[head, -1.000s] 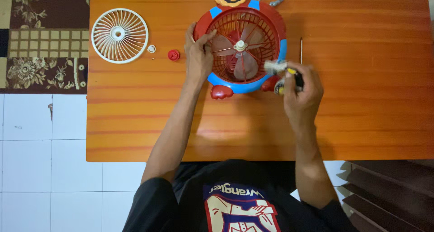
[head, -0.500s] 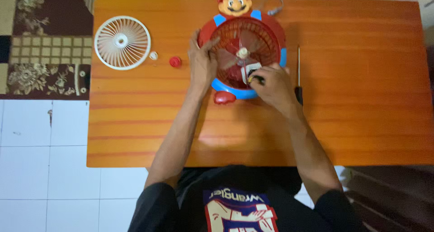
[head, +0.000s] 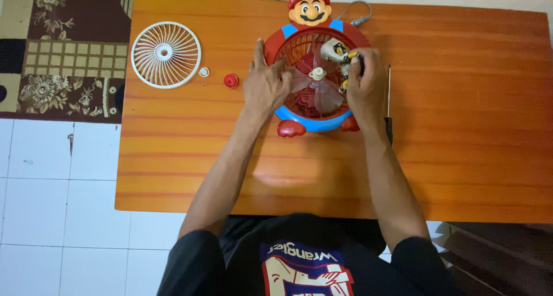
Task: The person assembles a Mario-themed desk fan on a wooden table. They use a screwdriver to secure the fan blade to the motor shaft, apply lubricant to the central hub, and attach the front protective grill.
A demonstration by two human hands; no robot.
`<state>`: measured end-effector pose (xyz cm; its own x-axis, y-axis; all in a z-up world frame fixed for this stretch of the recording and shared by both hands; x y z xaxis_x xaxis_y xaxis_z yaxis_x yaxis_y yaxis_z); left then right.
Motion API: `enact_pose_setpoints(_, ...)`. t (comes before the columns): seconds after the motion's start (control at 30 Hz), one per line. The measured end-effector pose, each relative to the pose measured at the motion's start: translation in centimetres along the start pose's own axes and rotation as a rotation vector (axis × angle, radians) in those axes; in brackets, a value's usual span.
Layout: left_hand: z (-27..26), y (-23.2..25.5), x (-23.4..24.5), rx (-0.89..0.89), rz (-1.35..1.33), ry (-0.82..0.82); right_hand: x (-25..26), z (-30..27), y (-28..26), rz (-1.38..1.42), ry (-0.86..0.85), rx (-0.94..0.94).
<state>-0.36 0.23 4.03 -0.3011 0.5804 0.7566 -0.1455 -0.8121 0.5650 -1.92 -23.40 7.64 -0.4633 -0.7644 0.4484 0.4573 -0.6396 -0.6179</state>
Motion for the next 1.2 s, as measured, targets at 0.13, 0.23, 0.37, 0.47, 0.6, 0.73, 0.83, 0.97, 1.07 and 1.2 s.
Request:
enact_pose_setpoints(0.13,0.9,0.2,0.8,-0.057,0.125,-0.054,0.3,-0.9,0.2,0.050,0.043,-0.087)
enact_pose_setpoints(0.23,1.1,0.7,0.8,-0.080,0.154,-0.017,0.1,-0.9,0.5,-0.036,0.034,-0.073)
enact_pose_setpoints(0.37,0.7,0.5,0.7,-0.074,-0.118,0.057,-0.5,-1.0,1.1,0.028,0.059,-0.065)
enact_pose_setpoints(0.47,0.1,0.2,0.0,-0.132,-0.226,0.128,0.0,-1.3,1.2,0.064,0.086,-0.132)
enact_pose_setpoints(0.6,0.0,-0.9,-0.7,-0.120,-0.286,0.139,-0.3,0.0,0.2,0.096,0.134,-0.065)
enact_pose_setpoints(0.73,-0.1,-2.2,-1.6,-0.106,-0.301,0.157,-2.9,1.5,-1.1,0.053,0.089,0.145)
enact_pose_setpoints(0.83,0.0,-2.3,-1.9,-0.104,-0.305,0.172,-6.6,2.6,-1.5,-0.056,-0.016,0.202)
enact_pose_setpoints(0.97,0.0,-2.2,-2.2,-0.058,-0.381,0.158,-10.7,2.3,-1.9,-0.213,-0.234,0.202)
enact_pose_setpoints(1.07,0.3,-2.8,-2.1,-0.039,-0.426,0.157,-10.7,2.2,-2.5,-0.178,-0.323,0.324)
enact_pose_setpoints(1.2,0.4,-3.5,-2.4,-0.094,-0.354,0.170,-8.7,2.9,-2.9,0.007,-0.452,0.172)
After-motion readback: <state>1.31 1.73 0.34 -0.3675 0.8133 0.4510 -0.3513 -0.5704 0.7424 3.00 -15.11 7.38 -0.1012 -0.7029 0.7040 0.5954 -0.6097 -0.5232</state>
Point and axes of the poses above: each hand's wrist, its own z-axis towards the middle knuckle, its own x-axis out of the back of the hand, y = z × x, the point moved 1 cm from there along z, towards the middle knuckle, and after that the axes turned 7 degrees about y, right-handed, at the moved point
